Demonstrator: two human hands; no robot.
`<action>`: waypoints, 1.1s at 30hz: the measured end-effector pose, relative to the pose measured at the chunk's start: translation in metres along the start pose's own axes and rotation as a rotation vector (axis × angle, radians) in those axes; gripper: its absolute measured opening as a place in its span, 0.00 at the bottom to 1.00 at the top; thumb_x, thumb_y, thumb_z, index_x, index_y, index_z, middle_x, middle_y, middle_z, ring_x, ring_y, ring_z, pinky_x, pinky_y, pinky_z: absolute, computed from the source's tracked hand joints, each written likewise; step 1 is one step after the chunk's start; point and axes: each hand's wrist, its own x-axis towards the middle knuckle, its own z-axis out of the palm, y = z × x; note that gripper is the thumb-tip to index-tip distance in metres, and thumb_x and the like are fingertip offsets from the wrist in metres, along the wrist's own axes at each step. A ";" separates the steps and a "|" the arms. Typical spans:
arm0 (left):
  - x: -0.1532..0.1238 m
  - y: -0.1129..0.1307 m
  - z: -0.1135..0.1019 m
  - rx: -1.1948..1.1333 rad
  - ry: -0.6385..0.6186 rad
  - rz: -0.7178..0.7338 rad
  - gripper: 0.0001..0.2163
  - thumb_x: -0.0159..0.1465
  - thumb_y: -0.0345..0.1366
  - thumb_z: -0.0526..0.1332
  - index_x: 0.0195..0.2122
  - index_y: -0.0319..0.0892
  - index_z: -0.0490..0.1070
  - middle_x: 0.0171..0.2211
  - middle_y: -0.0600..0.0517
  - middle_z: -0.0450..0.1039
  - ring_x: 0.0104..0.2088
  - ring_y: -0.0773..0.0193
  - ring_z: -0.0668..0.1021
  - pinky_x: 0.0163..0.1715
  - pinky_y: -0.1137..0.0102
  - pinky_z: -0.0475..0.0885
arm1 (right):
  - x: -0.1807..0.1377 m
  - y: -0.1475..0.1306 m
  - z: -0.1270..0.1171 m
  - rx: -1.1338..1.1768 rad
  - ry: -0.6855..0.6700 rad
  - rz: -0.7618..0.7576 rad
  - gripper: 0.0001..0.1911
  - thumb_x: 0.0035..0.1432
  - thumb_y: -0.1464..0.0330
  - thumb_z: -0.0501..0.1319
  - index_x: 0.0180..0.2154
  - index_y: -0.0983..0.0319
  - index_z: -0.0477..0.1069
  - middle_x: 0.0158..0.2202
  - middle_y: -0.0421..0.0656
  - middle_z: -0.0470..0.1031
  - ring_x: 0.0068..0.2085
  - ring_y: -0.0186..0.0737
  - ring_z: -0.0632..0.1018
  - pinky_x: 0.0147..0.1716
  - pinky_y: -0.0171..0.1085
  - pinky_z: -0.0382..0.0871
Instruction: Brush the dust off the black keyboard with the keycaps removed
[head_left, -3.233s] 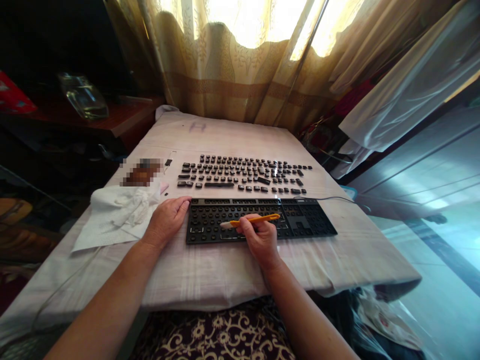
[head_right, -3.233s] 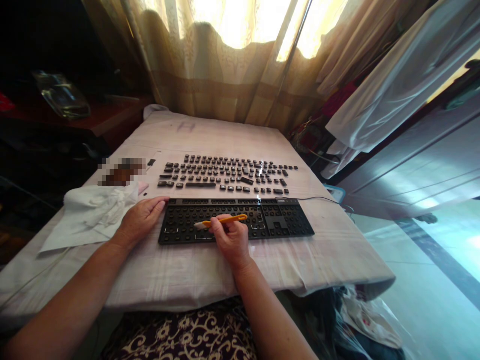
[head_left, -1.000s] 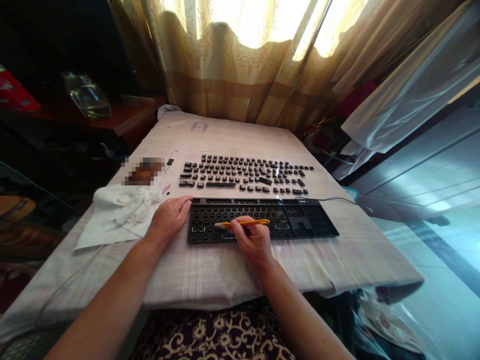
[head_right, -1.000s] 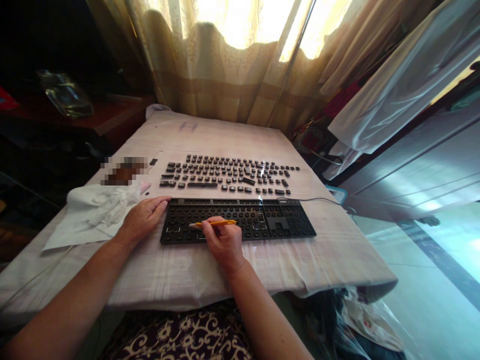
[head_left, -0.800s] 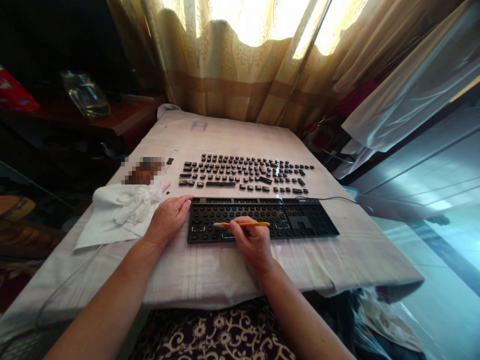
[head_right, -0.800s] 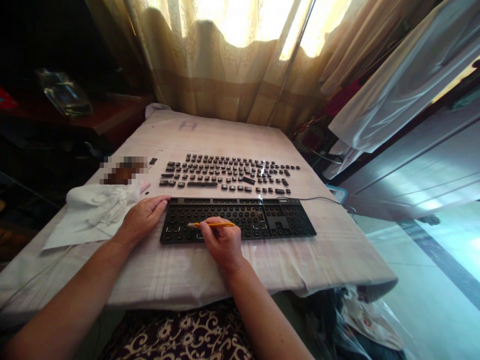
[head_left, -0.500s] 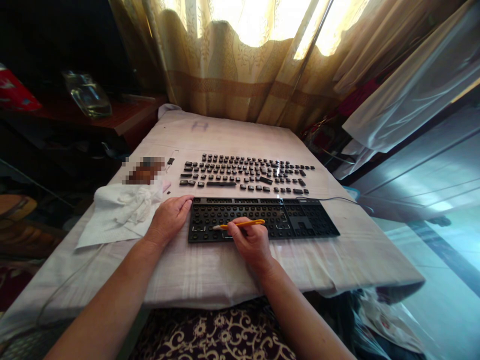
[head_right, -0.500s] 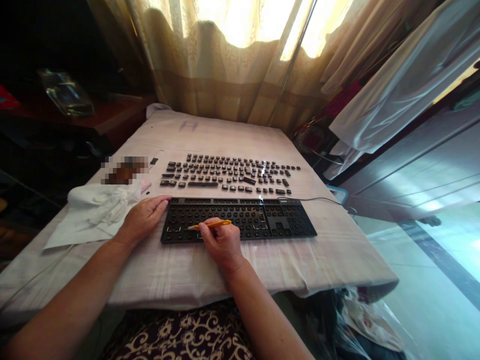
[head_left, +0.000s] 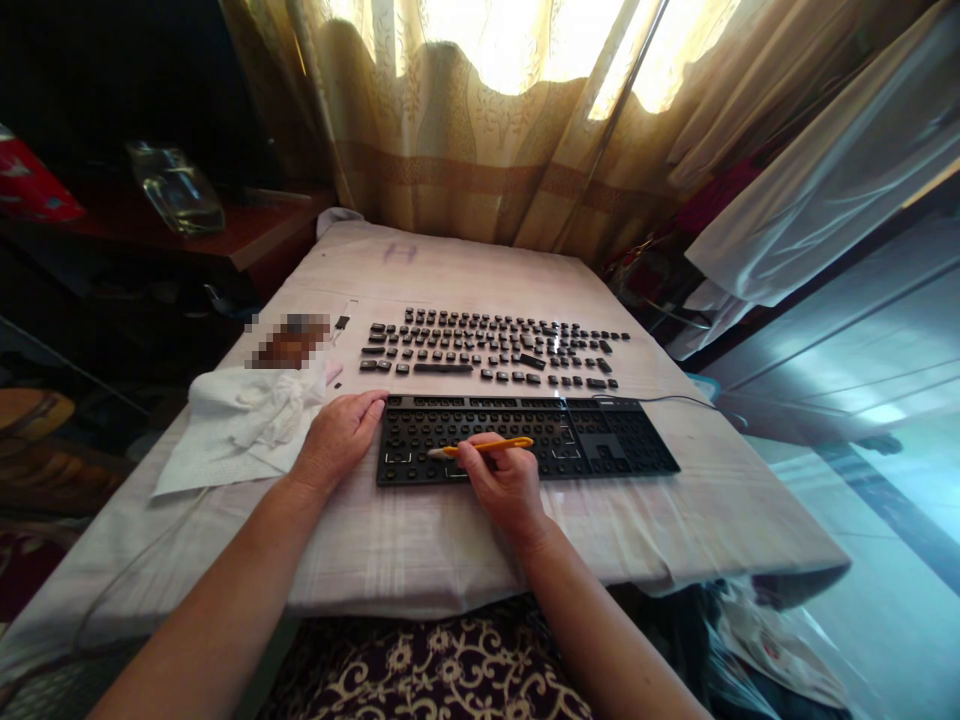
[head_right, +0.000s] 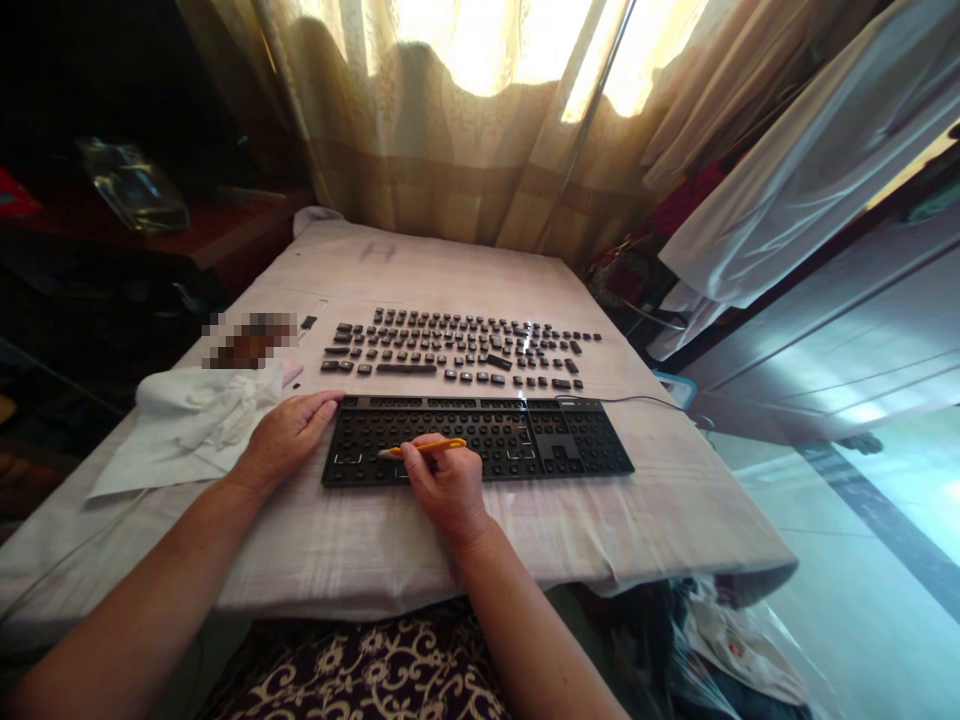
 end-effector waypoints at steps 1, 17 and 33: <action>0.000 0.000 0.000 0.000 0.002 0.002 0.23 0.69 0.45 0.47 0.50 0.42 0.78 0.49 0.45 0.82 0.51 0.53 0.81 0.56 0.61 0.74 | 0.000 -0.001 0.000 -0.001 -0.004 -0.006 0.11 0.65 0.67 0.61 0.30 0.59 0.77 0.25 0.42 0.82 0.24 0.39 0.82 0.27 0.34 0.73; -0.001 -0.001 0.002 -0.013 0.014 0.022 0.23 0.70 0.45 0.47 0.51 0.42 0.78 0.49 0.46 0.82 0.50 0.54 0.82 0.56 0.62 0.74 | 0.006 -0.007 -0.005 0.313 0.065 0.256 0.14 0.64 0.59 0.63 0.30 0.61 0.77 0.21 0.42 0.81 0.23 0.41 0.82 0.25 0.36 0.76; -0.001 -0.002 0.003 -0.005 0.017 0.018 0.22 0.70 0.45 0.47 0.50 0.43 0.79 0.48 0.46 0.82 0.49 0.53 0.82 0.55 0.61 0.74 | 0.011 -0.003 0.006 0.204 0.057 0.109 0.10 0.64 0.62 0.62 0.31 0.59 0.74 0.22 0.40 0.80 0.22 0.37 0.80 0.25 0.33 0.74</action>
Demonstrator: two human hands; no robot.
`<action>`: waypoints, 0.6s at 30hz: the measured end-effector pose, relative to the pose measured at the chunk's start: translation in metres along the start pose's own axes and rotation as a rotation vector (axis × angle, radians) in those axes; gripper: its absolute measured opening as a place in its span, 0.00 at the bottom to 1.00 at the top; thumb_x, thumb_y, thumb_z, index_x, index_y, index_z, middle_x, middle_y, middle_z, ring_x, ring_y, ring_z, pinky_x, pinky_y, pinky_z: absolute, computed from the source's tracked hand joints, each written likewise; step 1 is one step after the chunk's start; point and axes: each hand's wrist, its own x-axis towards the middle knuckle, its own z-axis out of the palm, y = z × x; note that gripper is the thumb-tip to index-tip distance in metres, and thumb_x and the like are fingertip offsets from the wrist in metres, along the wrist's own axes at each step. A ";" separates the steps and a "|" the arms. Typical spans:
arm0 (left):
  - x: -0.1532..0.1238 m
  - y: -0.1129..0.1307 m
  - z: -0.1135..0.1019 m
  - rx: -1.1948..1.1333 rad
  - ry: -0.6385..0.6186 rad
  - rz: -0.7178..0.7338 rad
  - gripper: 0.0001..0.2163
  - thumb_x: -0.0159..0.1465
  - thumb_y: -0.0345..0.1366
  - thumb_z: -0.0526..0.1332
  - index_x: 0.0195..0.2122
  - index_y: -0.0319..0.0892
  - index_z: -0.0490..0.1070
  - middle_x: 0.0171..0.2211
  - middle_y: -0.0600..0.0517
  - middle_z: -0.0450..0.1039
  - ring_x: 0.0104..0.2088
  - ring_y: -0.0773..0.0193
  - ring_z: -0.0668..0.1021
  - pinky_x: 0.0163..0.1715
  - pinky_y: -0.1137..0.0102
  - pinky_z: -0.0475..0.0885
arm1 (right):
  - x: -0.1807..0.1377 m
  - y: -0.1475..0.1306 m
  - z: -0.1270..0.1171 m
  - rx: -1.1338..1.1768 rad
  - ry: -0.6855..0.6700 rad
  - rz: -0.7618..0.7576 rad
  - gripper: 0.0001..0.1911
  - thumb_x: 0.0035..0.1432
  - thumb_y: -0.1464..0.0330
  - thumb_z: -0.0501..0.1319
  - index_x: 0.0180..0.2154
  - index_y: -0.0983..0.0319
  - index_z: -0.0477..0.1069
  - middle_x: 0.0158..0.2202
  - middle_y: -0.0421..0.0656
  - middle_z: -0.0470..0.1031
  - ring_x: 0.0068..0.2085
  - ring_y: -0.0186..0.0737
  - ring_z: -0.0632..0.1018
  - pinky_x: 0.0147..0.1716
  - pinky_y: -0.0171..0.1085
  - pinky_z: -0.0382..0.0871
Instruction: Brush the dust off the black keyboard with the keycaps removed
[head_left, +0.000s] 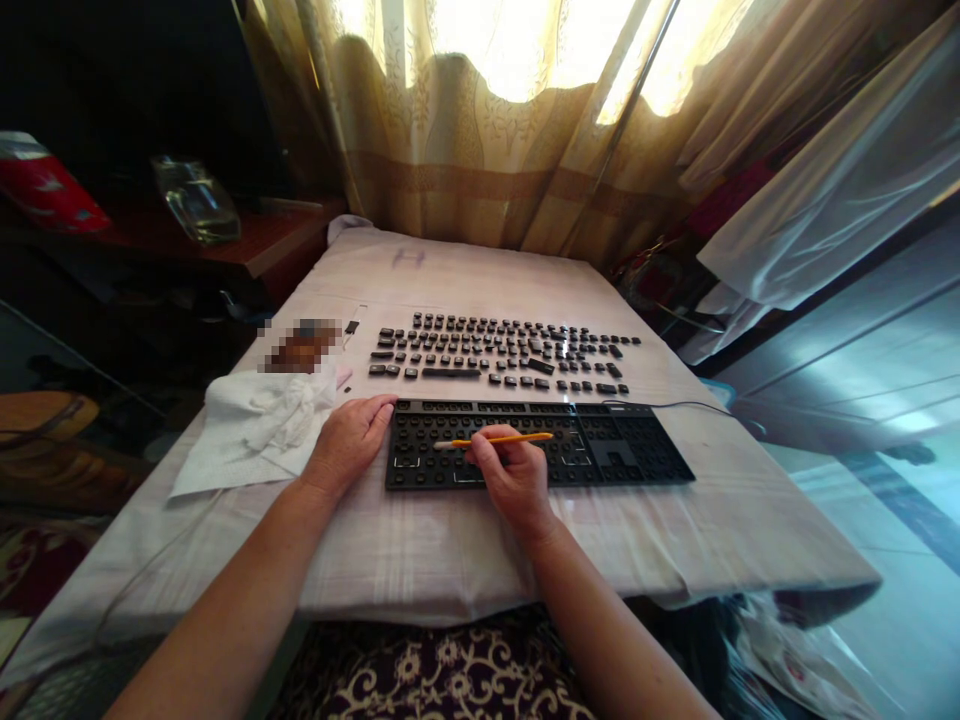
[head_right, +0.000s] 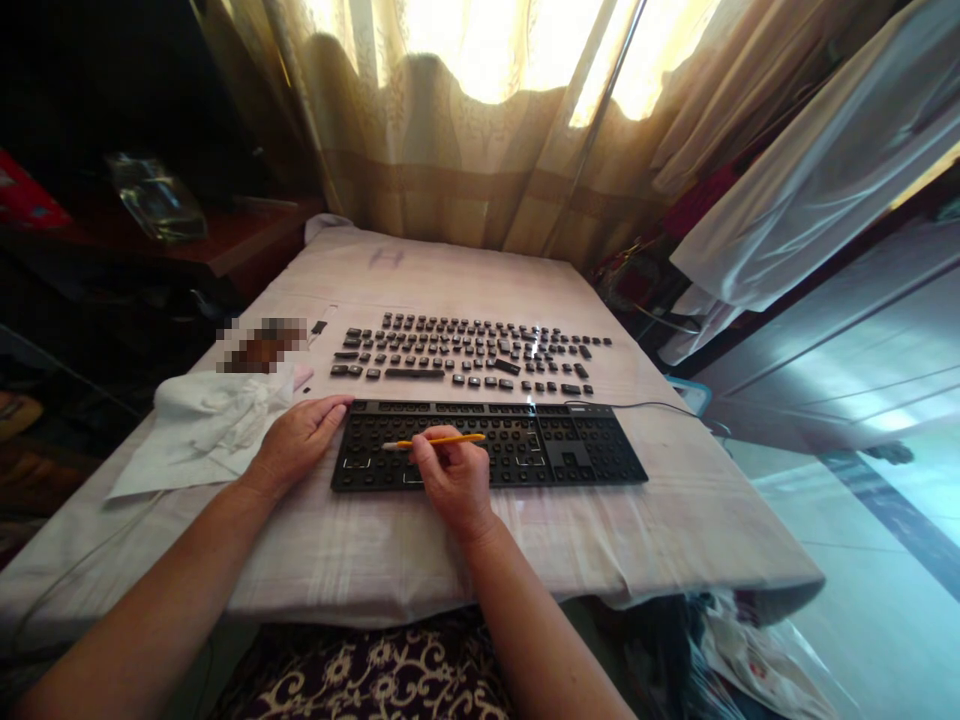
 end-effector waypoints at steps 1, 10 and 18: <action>0.000 0.000 0.000 0.000 0.000 0.001 0.22 0.70 0.45 0.47 0.50 0.43 0.79 0.48 0.46 0.83 0.49 0.54 0.82 0.55 0.61 0.74 | -0.001 0.000 0.000 -0.018 -0.014 -0.019 0.11 0.64 0.62 0.62 0.30 0.59 0.75 0.23 0.41 0.80 0.23 0.37 0.80 0.26 0.34 0.74; 0.000 -0.002 0.001 -0.005 0.007 0.003 0.22 0.70 0.45 0.47 0.50 0.43 0.79 0.48 0.46 0.83 0.49 0.53 0.82 0.55 0.61 0.75 | -0.001 -0.001 0.001 -0.046 -0.012 -0.071 0.09 0.63 0.65 0.62 0.30 0.58 0.77 0.27 0.41 0.82 0.25 0.38 0.80 0.28 0.35 0.74; 0.001 -0.002 0.002 -0.019 0.003 0.003 0.23 0.69 0.46 0.47 0.50 0.43 0.79 0.48 0.46 0.82 0.50 0.54 0.81 0.55 0.61 0.74 | -0.001 -0.001 -0.004 -0.085 0.078 -0.023 0.09 0.63 0.65 0.60 0.29 0.59 0.72 0.18 0.36 0.72 0.19 0.34 0.73 0.22 0.32 0.68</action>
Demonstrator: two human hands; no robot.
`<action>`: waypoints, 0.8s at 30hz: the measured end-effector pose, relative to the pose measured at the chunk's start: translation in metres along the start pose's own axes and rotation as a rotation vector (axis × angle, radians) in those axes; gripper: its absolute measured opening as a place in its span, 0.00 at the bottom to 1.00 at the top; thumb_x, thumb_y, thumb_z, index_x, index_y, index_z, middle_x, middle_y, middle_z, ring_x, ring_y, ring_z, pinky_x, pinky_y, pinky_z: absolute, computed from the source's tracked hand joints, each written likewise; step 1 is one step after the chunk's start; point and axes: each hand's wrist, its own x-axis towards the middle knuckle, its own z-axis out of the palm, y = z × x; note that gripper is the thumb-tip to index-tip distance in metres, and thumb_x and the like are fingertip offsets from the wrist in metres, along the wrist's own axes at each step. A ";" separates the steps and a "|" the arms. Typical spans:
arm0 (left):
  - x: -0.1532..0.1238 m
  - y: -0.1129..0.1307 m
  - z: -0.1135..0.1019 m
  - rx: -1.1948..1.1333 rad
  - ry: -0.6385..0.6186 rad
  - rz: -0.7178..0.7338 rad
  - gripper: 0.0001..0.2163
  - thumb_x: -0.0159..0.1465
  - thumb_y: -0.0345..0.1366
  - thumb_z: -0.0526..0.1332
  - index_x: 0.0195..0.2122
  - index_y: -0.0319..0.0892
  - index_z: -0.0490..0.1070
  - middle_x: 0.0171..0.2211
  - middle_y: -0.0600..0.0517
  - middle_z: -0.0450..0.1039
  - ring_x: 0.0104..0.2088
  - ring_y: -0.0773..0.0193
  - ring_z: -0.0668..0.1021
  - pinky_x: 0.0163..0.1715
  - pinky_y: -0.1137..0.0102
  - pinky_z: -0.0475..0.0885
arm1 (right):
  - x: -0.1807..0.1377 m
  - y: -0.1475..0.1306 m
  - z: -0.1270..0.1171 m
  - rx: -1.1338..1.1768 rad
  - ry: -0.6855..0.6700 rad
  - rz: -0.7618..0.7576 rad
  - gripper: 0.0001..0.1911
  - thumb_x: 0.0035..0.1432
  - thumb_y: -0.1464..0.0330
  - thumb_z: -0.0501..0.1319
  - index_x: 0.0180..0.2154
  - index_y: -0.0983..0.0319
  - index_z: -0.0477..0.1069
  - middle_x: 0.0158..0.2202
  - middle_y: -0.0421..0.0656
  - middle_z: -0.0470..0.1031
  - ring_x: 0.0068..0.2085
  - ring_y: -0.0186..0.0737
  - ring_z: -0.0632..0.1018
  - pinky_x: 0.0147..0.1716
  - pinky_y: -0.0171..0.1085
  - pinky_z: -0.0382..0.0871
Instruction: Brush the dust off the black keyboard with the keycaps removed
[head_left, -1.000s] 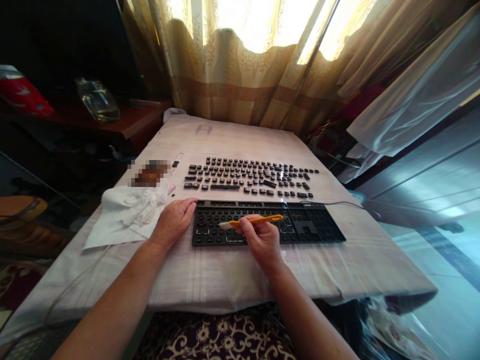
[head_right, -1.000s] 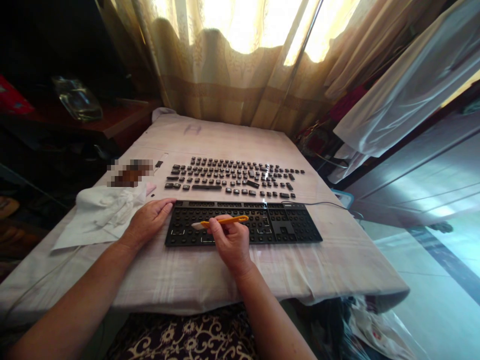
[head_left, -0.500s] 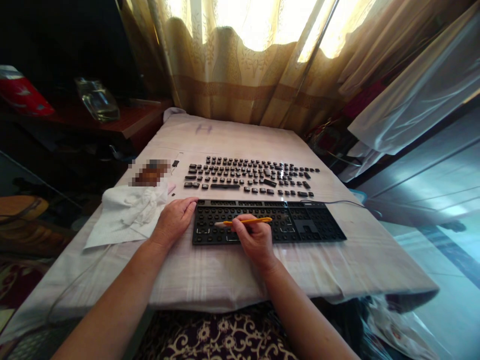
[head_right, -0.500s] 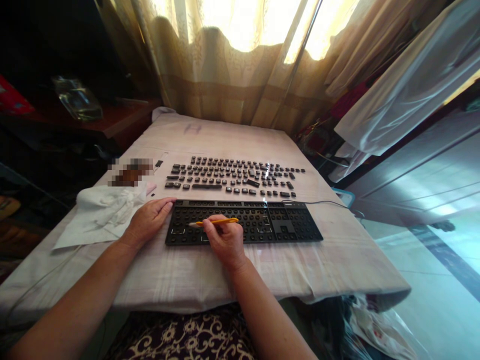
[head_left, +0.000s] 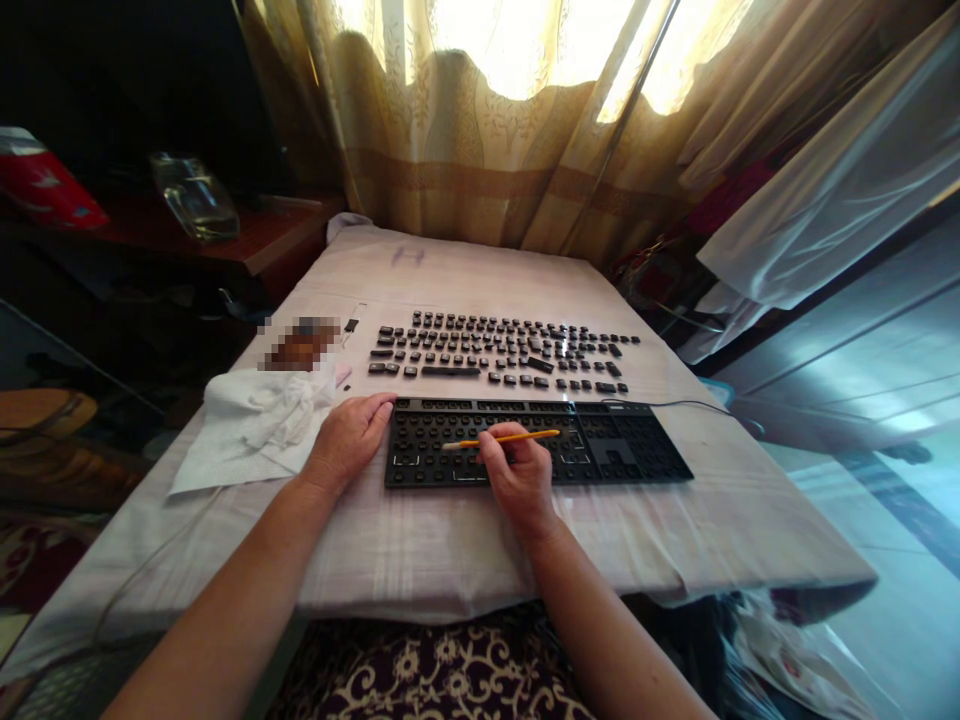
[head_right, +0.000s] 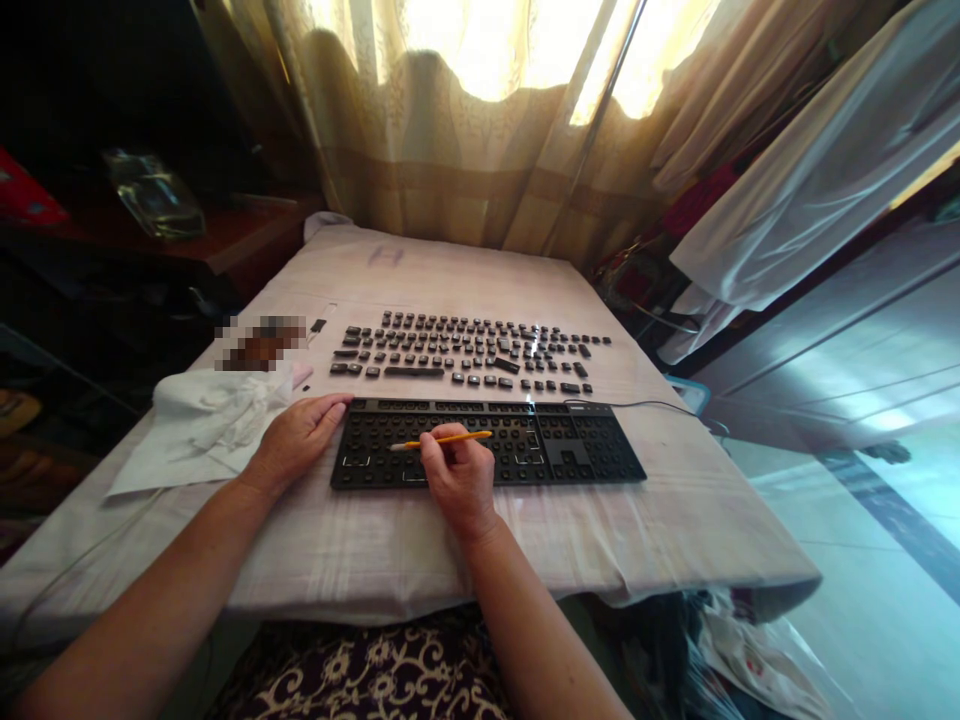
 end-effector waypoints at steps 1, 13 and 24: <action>0.000 0.000 0.000 0.000 0.000 -0.001 0.23 0.69 0.46 0.47 0.50 0.43 0.79 0.48 0.46 0.82 0.50 0.54 0.81 0.55 0.61 0.74 | 0.000 0.000 0.000 -0.007 0.005 -0.003 0.10 0.63 0.65 0.61 0.29 0.59 0.71 0.18 0.36 0.71 0.18 0.34 0.72 0.22 0.32 0.67; 0.000 0.004 -0.002 0.010 -0.003 -0.010 0.24 0.69 0.45 0.46 0.50 0.40 0.78 0.47 0.43 0.82 0.49 0.52 0.82 0.55 0.59 0.75 | -0.001 0.009 0.003 -0.038 -0.060 -0.051 0.10 0.64 0.64 0.60 0.32 0.60 0.75 0.23 0.41 0.79 0.22 0.36 0.78 0.26 0.34 0.72; 0.000 0.000 0.002 0.011 0.026 0.011 0.22 0.69 0.45 0.47 0.49 0.43 0.79 0.47 0.46 0.83 0.49 0.53 0.82 0.54 0.60 0.75 | 0.000 0.004 0.000 0.014 -0.101 -0.015 0.11 0.64 0.65 0.60 0.30 0.60 0.74 0.19 0.39 0.78 0.20 0.36 0.78 0.24 0.32 0.72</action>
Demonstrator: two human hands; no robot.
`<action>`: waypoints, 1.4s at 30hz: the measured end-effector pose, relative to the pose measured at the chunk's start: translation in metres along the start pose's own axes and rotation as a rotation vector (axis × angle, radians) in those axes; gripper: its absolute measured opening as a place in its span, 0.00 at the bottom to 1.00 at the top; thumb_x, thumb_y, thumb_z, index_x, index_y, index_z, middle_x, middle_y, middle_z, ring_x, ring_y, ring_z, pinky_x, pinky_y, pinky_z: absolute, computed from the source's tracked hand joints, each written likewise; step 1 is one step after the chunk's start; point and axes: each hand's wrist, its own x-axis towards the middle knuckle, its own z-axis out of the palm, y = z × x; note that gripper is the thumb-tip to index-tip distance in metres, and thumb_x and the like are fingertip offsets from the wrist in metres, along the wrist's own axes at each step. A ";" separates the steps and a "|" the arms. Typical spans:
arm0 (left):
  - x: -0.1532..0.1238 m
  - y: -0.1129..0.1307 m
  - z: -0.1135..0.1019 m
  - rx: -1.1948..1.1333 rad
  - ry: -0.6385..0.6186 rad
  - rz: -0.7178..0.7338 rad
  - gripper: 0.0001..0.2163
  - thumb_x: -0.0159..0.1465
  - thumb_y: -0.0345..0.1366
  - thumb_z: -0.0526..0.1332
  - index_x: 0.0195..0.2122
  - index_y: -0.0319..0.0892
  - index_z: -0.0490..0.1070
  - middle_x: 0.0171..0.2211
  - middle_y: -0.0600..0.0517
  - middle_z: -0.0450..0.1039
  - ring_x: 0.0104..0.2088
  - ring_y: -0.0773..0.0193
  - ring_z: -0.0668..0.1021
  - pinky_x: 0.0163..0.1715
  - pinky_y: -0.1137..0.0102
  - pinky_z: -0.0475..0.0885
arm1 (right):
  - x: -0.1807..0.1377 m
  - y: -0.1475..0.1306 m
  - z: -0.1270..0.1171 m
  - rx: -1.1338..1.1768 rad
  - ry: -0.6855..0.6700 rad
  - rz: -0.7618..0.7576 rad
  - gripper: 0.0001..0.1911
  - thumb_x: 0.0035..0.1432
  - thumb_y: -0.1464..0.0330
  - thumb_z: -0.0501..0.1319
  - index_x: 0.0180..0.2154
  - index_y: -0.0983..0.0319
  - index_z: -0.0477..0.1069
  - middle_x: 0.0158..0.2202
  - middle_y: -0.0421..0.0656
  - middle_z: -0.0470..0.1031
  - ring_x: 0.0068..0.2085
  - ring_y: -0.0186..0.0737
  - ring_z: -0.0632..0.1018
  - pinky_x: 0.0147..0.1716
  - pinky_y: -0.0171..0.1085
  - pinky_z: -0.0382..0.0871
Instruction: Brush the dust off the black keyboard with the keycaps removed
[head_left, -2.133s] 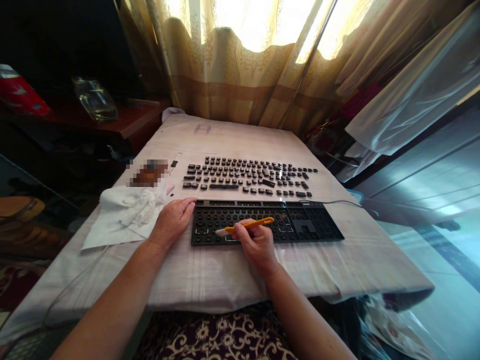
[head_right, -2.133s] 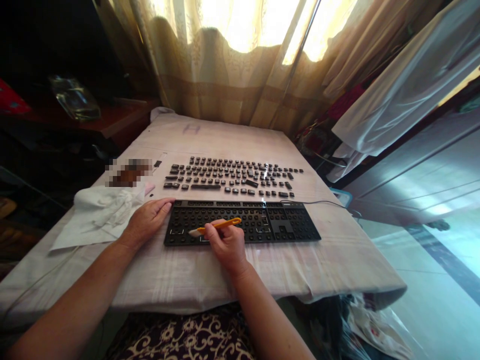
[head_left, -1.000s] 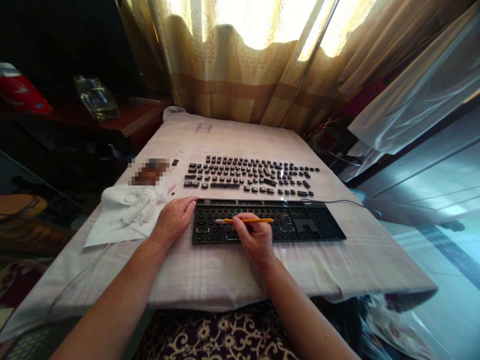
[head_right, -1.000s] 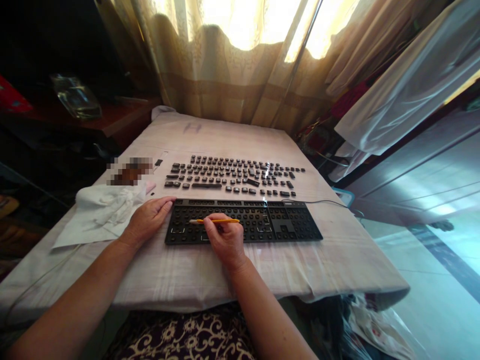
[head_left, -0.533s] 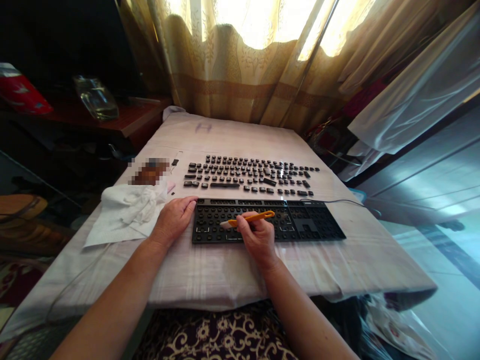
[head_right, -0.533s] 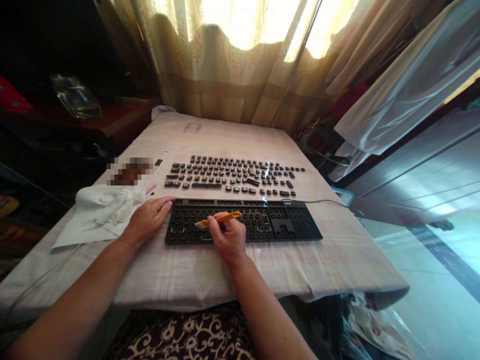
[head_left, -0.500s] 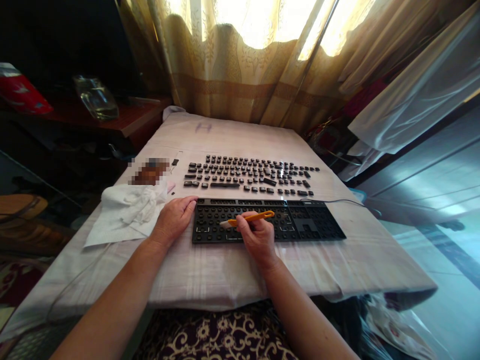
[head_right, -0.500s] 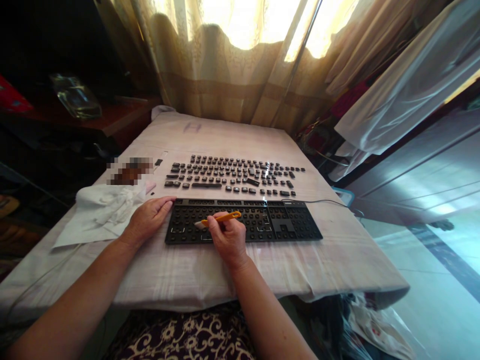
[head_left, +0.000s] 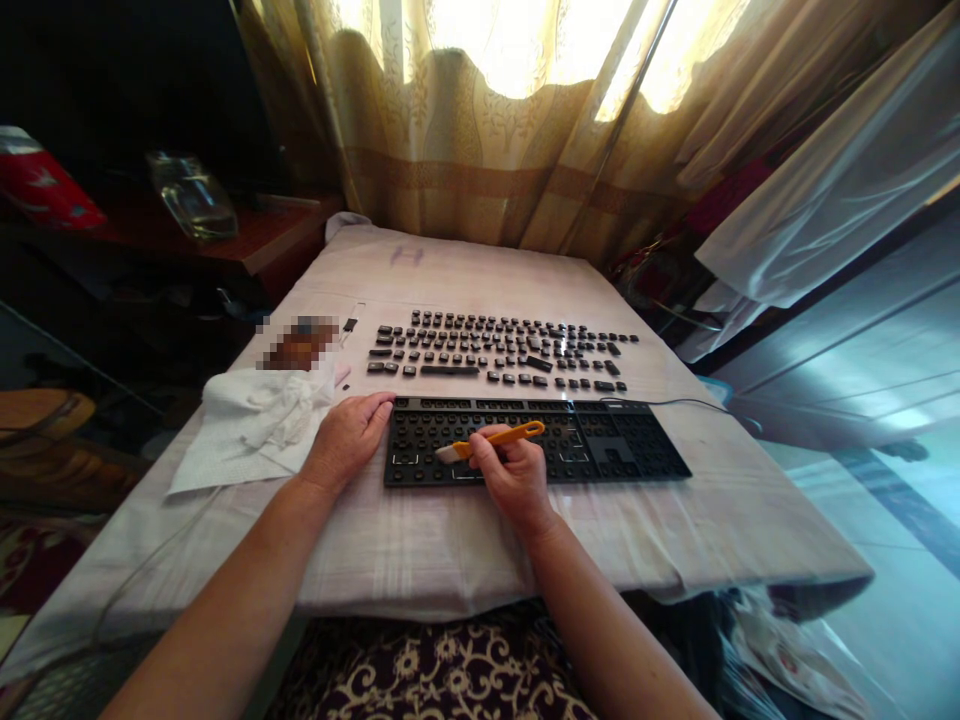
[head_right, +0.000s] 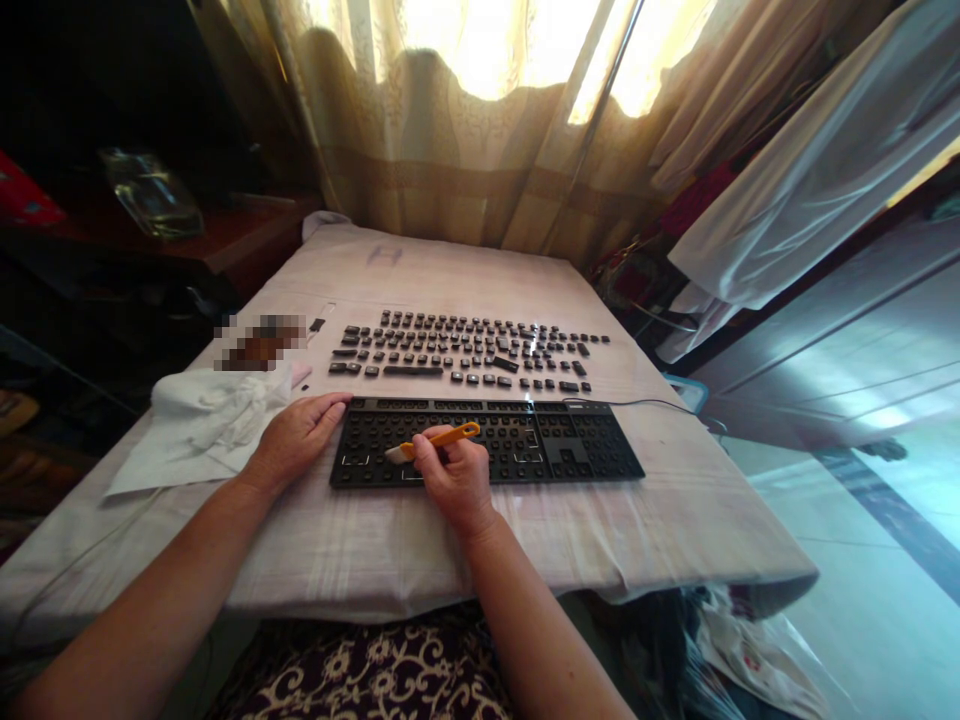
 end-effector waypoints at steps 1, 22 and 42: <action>0.000 0.000 0.000 0.000 0.002 0.000 0.22 0.69 0.45 0.47 0.49 0.43 0.79 0.47 0.46 0.83 0.49 0.53 0.82 0.54 0.60 0.75 | 0.000 -0.001 0.000 0.010 0.008 0.008 0.11 0.65 0.65 0.60 0.30 0.60 0.74 0.19 0.39 0.78 0.20 0.36 0.78 0.24 0.33 0.73; 0.000 0.001 -0.001 -0.003 -0.022 -0.015 0.24 0.69 0.45 0.47 0.51 0.41 0.78 0.48 0.45 0.83 0.50 0.52 0.82 0.54 0.59 0.75 | -0.002 0.001 0.001 0.048 -0.013 0.054 0.13 0.65 0.63 0.59 0.29 0.59 0.76 0.20 0.40 0.78 0.21 0.37 0.79 0.25 0.34 0.74; 0.000 -0.001 -0.001 0.003 -0.010 0.011 0.20 0.70 0.44 0.49 0.49 0.44 0.79 0.47 0.47 0.83 0.48 0.54 0.82 0.53 0.61 0.76 | -0.004 -0.005 0.000 0.091 -0.115 -0.030 0.04 0.65 0.67 0.59 0.38 0.58 0.73 0.30 0.42 0.83 0.27 0.39 0.85 0.28 0.33 0.78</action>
